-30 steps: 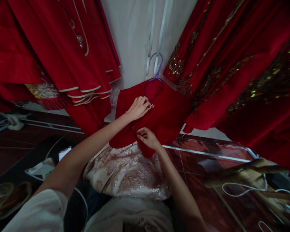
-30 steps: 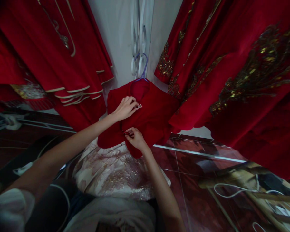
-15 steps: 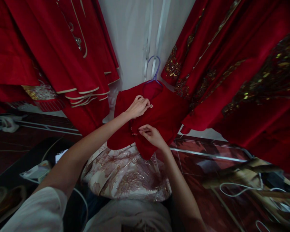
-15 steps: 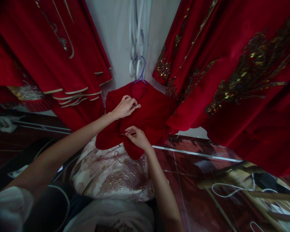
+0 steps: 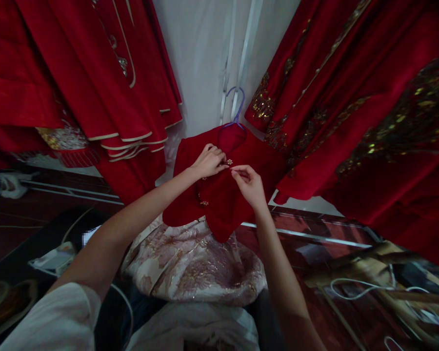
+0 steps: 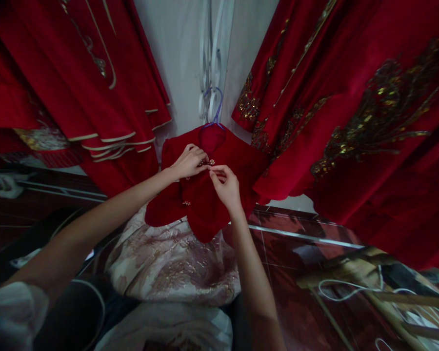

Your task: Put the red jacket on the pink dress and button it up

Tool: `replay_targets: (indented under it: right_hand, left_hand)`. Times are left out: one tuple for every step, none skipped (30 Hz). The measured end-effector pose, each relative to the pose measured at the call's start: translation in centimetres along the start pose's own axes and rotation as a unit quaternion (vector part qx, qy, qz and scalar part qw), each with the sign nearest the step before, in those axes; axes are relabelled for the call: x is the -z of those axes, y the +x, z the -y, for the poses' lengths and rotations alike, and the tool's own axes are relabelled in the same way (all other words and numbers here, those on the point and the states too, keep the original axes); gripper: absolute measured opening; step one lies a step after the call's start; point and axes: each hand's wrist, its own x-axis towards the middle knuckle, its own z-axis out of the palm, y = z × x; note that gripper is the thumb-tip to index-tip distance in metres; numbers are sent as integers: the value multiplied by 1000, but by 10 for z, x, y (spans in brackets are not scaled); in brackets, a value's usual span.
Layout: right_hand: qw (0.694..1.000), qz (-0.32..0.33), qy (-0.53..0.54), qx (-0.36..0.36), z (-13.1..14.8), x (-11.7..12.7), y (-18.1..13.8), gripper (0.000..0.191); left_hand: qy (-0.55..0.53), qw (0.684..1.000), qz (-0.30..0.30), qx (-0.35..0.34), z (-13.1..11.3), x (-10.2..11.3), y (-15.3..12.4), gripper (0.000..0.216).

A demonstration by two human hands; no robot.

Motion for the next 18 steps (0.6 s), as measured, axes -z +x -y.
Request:
replay_targets:
  right_hand:
    - [1000,0,14,5,-1,-2,5,27]
    - [999,5,30,10,-2,-5,11,31]
    - [999,15,44,14,-3,-10,20,35]
    - [998,28,53,15,-5,-17,30,41]
    - [998,44,54,10,-7,-25,40,46]
    - [997,54,47,-2,-10,-34,49,51]
    - [998,49,32,-23,-13,-43,57,58]
    - [998,27,2,-49,-16,-51,63,64]
    - [997,-7,-35,-70,-19,-57,66,72]
    - [993,-47,-74,-84,-22,-62,67,81]
    - [986,-86,-112,-87,-25,-63,66,88]
    - [979,-120,-147,-80,-27,-62,63,93]
    - [971,-144,-178,-67,-29,-59,59,96]
    - [964,-161,-207,-52,-30,-53,55,97]
    - [956,-170,-236,-42,-30,-45,53,96]
    - [947,-174,-266,-41,-30,-35,51,93]
    - [938,-175,-295,-48,-28,-25,51,90]
    - [929,-172,-323,-60,-27,-14,53,86]
  left_hand:
    - [5,1000,1,-4,-1,1,-1,28]
    - [11,1000,-2,-6,-2,1,-1,29]
    - [17,1000,-11,-6,-3,2,-2,29]
    - [21,1000,-23,-3,-4,2,-2,27]
    - [21,999,-35,-3,-4,3,-2,25]
    - [16,999,-43,-5,-3,3,-2,22]
    - [5,999,-43,-11,-1,3,-2,18]
    - [-11,999,-37,-20,2,3,-3,15]
    - [-28,999,-26,-27,6,3,-3,13]
    - [-43,998,-15,-30,12,3,-4,13]
    - [-53,998,-7,-28,18,3,-6,17]
    - [-58,998,-2,-21,25,3,-9,21]
    - [-58,998,-2,-13,33,2,-12,24]
    - [-54,998,-6,-3,41,2,-15,26]
    - [-52,999,-15,6,48,2,-17,26]
    - [-50,998,-29,17,55,2,-19,25]
    - [-51,997,-46,28,61,3,-20,23]
    - [-50,996,-62,43,65,4,-20,23]
